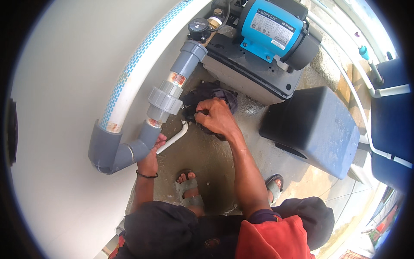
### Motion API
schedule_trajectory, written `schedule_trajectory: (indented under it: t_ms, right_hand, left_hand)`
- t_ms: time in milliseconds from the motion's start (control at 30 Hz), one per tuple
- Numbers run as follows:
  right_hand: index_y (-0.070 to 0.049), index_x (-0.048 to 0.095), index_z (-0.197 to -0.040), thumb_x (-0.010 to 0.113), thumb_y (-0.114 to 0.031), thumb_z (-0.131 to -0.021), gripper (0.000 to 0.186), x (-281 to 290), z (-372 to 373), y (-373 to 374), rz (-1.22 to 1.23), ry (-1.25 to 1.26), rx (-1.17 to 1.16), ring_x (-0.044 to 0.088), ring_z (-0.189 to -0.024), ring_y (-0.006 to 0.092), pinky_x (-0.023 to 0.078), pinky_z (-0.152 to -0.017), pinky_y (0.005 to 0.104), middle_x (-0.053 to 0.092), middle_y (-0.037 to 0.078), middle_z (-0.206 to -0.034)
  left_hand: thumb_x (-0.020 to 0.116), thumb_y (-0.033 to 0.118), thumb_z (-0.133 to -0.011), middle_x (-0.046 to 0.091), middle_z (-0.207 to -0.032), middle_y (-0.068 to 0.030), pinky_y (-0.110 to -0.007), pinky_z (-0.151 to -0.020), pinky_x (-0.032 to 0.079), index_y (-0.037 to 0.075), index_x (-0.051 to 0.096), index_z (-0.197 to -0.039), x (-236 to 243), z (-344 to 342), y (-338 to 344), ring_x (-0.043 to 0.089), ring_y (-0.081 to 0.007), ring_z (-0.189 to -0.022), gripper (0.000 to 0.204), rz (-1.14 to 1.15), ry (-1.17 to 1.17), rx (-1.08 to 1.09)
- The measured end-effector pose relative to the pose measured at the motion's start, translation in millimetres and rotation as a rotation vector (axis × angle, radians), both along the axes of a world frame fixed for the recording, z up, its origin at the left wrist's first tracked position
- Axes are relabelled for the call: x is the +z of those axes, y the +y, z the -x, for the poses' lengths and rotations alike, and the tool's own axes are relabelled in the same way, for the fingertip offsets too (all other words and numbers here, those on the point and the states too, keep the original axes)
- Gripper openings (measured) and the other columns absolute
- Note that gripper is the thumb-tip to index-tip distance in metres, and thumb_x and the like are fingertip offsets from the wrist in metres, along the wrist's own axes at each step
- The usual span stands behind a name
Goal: The person uses a dark cloth to wipe water from a leaking pipe joint near a water pump. They repeatedly tighten the pipe coupling by hand, wipe the area, and check for leaks. The pipe remains wet throughout the clip.
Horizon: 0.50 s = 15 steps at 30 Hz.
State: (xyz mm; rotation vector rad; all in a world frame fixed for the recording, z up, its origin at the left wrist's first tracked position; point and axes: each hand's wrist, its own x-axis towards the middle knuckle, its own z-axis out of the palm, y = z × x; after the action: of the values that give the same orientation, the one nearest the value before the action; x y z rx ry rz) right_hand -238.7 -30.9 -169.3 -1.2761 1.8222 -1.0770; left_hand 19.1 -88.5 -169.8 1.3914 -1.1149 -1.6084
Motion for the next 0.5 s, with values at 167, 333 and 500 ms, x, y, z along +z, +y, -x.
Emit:
schedule_trajectory:
  t_ms: [167,333,500]
  right_hand:
    - [0.0,0.065,-0.097,0.063,-0.017,-0.087,0.02,44.4,9.5,14.3,0.181,-0.311,0.387,0.056,-0.077,0.0117,0.046,-0.068,0.0286,0.062,0.003,-0.084]
    - [0.0,0.066,-0.101,0.067,-0.017,-0.091,0.02,45.1,-15.8,27.1,0.273,-0.404,0.561,0.062,-0.079,0.0176,0.049,-0.072,0.0313,0.067,0.008,-0.088]
    - [0.0,0.066,-0.1,0.067,-0.02,-0.094,0.021,42.3,-6.9,45.2,-0.009,-0.445,0.562,0.064,-0.073,0.0179,0.051,-0.067,0.0318,0.068,0.009,-0.084]
  left_hand:
    - [0.05,0.029,-0.106,0.062,-0.121,-0.0105,-0.031,-0.085,0.052,0.006,0.051,-0.133,-7.8,9.8,12.2,0.063,-0.0189,-0.106,0.036,-0.171,-0.095,-0.705]
    - [0.055,0.027,-0.102,0.062,-0.118,-0.0102,-0.034,-0.089,0.052,0.003,0.053,-0.129,0.0,29.0,13.6,0.063,-0.0194,-0.106,0.037,-0.712,0.426,-0.681]
    - [0.054,0.02,-0.103,0.062,-0.116,-0.0061,-0.03,-0.093,0.047,0.0,0.055,-0.127,6.2,45.1,14.5,0.058,-0.0123,-0.106,0.031,-0.24,0.121,-0.549]
